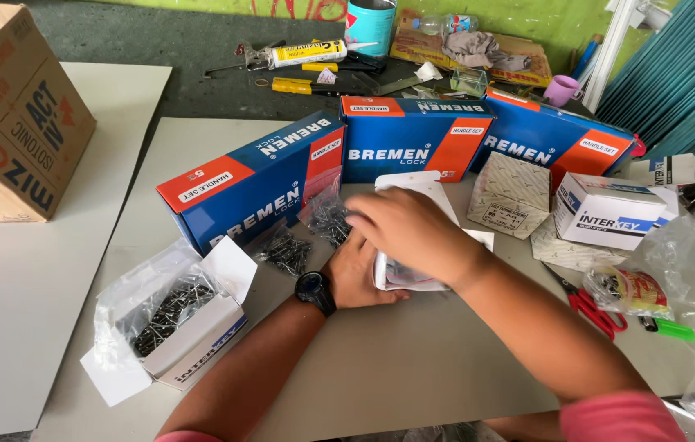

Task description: The person organizes several metal door handles and screws by placing them into small white boxes and larger blue boxes, then shifts a larger cardboard box containing metal hardware.

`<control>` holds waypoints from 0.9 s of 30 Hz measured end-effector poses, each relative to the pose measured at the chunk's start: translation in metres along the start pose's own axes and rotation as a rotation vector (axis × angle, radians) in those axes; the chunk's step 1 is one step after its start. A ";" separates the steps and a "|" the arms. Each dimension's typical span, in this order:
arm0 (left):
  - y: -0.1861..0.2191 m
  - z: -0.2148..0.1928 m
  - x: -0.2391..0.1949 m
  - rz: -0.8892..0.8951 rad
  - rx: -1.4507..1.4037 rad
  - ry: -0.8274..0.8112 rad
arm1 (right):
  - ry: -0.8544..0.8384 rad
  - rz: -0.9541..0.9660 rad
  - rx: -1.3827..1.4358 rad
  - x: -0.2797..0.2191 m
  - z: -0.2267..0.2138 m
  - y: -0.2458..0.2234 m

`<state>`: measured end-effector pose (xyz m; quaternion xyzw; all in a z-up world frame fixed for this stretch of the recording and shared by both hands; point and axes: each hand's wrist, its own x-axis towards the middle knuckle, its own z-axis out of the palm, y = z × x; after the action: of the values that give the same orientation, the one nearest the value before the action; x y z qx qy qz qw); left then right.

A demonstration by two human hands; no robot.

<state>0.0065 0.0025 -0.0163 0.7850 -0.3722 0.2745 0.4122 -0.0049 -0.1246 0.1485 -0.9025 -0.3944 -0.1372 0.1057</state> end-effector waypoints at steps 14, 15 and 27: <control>0.009 -0.005 0.004 0.024 -0.009 -0.003 | -0.888 0.286 -0.212 0.125 0.063 0.028; 0.010 -0.006 0.005 0.013 -0.024 -0.019 | -0.753 0.258 -0.213 0.123 0.071 0.035; 0.010 -0.012 0.006 -0.044 -0.087 -0.111 | 0.050 0.004 0.408 0.035 -0.057 0.020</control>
<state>0.0006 0.0065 -0.0014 0.7882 -0.3889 0.2051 0.4306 0.0228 -0.1311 0.2119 -0.8594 -0.4095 -0.0763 0.2964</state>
